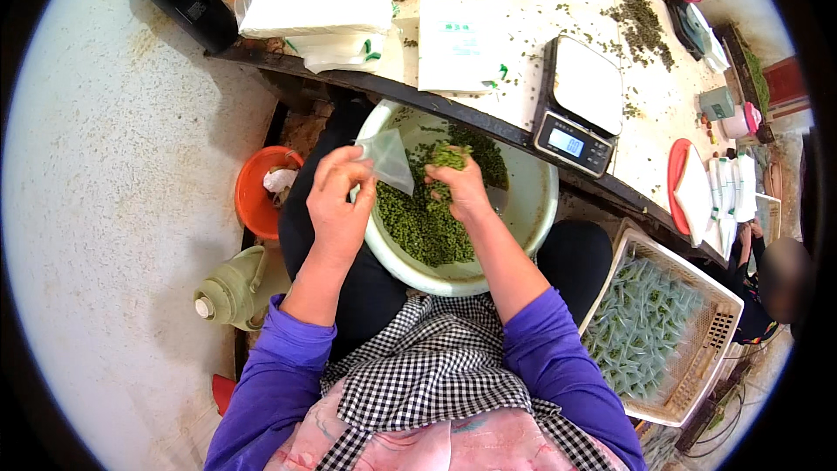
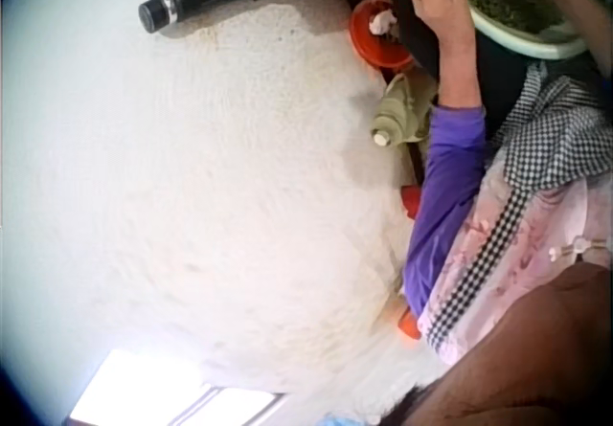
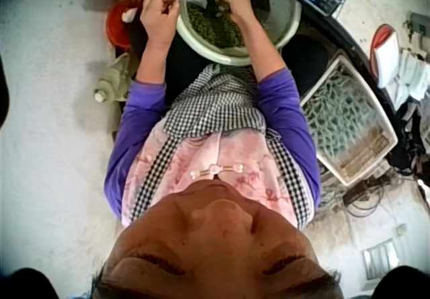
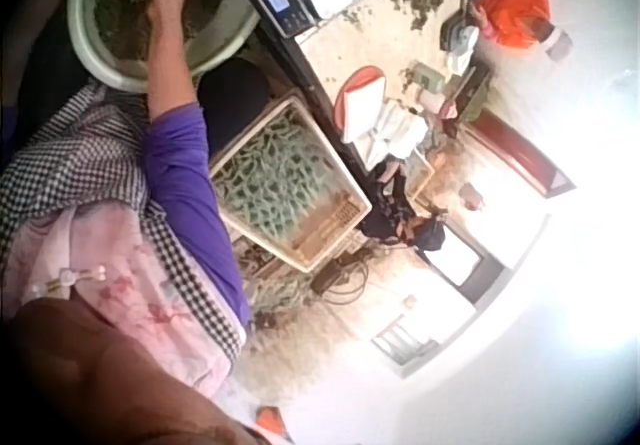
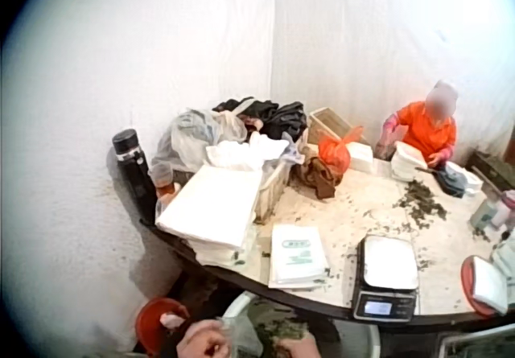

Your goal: The person scoops dried green tea leaves from a large bowl into small plastic bags using their hands. They weigh each filled bag on a digital scale to ensure the correct amount, then place the sealed bags into a white plastic basket. The process is repeated continuously throughout the clip.

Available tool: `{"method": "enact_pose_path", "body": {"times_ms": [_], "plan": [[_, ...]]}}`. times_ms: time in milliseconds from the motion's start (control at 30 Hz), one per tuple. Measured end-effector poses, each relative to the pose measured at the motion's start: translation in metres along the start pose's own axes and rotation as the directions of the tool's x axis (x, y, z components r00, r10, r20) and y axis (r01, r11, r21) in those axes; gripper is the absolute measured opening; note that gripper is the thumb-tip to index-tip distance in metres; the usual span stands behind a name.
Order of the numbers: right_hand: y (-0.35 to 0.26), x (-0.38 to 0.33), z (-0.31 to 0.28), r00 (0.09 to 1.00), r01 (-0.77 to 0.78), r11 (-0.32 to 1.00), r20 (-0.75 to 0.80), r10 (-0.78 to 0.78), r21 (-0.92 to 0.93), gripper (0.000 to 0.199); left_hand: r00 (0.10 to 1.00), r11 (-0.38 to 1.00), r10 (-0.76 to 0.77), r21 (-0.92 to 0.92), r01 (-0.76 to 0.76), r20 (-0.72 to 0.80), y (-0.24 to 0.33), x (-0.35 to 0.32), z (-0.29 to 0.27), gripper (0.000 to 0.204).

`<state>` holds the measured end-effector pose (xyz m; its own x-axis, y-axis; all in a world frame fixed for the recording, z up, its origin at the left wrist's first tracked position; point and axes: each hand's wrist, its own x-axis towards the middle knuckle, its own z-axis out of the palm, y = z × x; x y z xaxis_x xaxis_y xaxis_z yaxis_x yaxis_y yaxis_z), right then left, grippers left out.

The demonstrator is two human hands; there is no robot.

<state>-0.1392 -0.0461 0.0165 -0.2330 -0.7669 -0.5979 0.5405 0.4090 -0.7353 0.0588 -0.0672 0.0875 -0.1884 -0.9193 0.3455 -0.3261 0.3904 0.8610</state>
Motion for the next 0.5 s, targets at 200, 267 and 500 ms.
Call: {"method": "enact_pose_path", "body": {"times_ms": [200, 267, 500], "plan": [[-0.046, -0.064, -0.01, 0.958, 0.223, 0.939, 0.118, -0.261, 0.261, 0.03, 0.983, 0.96, 0.14, 0.226, -0.163, 0.115, -0.001, -0.051, 0.031, 0.017], [-0.054, -0.089, -0.004, 0.941, 0.266, 0.898, 0.109, -0.321, 0.349, 0.034, 0.976, 0.949, 0.175, 0.242, -0.202, 0.129, -0.001, -0.067, 0.043, 0.018], [-0.015, -0.108, 0.005, 0.837, 0.458, 0.79, 0.101, -0.537, 0.406, 0.042, 0.966, 0.971, 0.131, 0.169, -0.171, 0.224, 0.002, -0.093, 0.055, 0.025]]}}
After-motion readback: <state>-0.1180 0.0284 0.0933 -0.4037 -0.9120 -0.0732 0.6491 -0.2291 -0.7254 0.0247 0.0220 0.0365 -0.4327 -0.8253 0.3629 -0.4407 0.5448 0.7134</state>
